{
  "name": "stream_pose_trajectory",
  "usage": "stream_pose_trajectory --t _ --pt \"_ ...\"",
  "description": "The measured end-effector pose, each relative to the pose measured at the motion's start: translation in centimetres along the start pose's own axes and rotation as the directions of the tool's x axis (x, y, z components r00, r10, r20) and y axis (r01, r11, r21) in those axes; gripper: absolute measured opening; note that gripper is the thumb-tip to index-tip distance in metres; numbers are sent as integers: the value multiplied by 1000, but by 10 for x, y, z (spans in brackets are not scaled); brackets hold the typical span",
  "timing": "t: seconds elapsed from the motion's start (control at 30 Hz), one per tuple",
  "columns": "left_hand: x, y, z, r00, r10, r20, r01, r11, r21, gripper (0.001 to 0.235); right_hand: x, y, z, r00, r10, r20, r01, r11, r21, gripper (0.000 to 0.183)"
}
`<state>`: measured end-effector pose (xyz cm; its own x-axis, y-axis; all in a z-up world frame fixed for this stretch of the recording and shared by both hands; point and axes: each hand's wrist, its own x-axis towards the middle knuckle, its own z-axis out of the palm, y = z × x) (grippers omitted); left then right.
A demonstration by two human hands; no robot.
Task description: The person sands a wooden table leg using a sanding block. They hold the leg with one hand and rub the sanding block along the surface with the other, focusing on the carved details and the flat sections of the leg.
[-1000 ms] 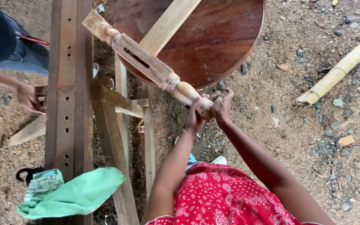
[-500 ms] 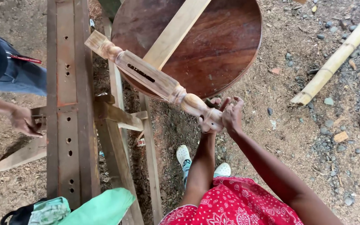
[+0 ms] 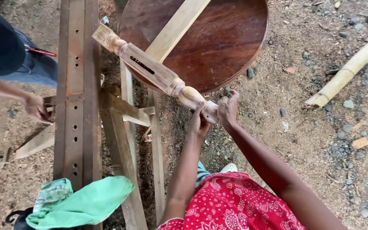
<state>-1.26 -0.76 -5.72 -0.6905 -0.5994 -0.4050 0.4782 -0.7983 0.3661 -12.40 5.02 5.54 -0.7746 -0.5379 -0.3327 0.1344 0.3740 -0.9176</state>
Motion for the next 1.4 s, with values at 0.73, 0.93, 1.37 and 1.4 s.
stream_pose_trajectory --t 0.73,0.93,1.37,1.4 --pt "-57 50 34 354 395 848 -366 -776 514 35 -29 19 -18 927 75 367 -200 927 317 52" --pt "-72 55 32 415 224 882 -497 -756 426 44 -19 43 7 934 207 292 -312 871 380 48" --pt "53 76 148 890 -454 40 -407 -752 519 29 -25 43 37 948 272 -164 -163 860 484 30" --pt "66 73 144 857 -514 -21 -434 -744 509 27 -21 44 38 949 238 -206 -117 875 470 29"
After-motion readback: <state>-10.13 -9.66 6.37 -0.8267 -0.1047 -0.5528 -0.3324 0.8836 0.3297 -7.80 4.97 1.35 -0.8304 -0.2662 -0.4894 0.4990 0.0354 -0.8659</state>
